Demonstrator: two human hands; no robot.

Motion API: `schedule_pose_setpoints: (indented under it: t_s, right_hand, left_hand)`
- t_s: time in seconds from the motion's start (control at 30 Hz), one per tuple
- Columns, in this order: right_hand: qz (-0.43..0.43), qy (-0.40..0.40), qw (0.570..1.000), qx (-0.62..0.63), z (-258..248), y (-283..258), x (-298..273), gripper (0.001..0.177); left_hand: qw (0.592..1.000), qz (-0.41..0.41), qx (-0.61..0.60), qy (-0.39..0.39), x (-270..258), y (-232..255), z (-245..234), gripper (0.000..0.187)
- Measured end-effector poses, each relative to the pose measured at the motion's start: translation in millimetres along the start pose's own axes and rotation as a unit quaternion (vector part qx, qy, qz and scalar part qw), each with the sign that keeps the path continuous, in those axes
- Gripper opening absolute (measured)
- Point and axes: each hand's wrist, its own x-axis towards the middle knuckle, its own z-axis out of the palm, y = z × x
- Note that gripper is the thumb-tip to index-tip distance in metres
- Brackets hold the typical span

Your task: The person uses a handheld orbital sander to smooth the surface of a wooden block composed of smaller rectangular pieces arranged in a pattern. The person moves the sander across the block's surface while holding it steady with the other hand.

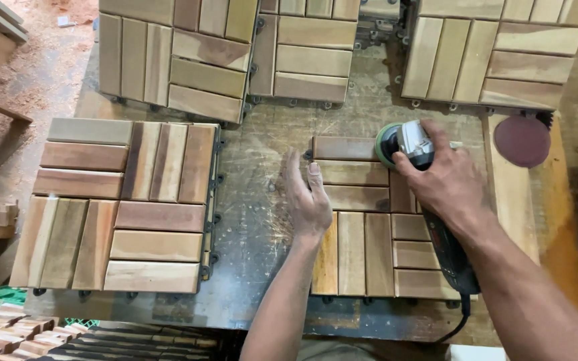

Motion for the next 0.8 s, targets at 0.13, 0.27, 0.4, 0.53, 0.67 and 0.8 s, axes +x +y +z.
schedule_pose_setpoints:
  t_s: [0.13, 0.27, 0.4, 0.53, 0.67, 0.8]
  right_hand:
    - [-0.008, -0.023, 1.000, -0.010, 12, -16, 2, 0.075]
    - [-0.032, -0.035, 0.999, -0.012, 19, -32, -9, 0.076]
    - [-0.047, -0.048, 0.998, 0.001, 23, -43, -21, 0.075]
    - [-0.067, -0.072, 0.995, -0.003, 23, -53, -30, 0.074]
    - [-0.118, -0.061, 0.991, 0.010, 16, -61, -48, 0.068]
    - [-0.134, -0.077, 0.988, 0.000, 15, -55, -54, 0.074]
  left_hand:
    - [1.000, -0.009, -0.008, 0.002, 2, 6, -4, 0.054]
    - [0.999, -0.020, -0.027, 0.004, 1, 8, -6, 0.056]
    - [0.997, -0.036, -0.060, 0.012, -1, 3, -4, 0.053]
    - [0.993, -0.083, -0.089, 0.002, 0, 8, -14, 0.060]
    - [0.985, -0.105, -0.136, 0.009, -5, 14, -26, 0.061]
    - [0.973, -0.147, -0.178, 0.003, -9, 16, -44, 0.066]
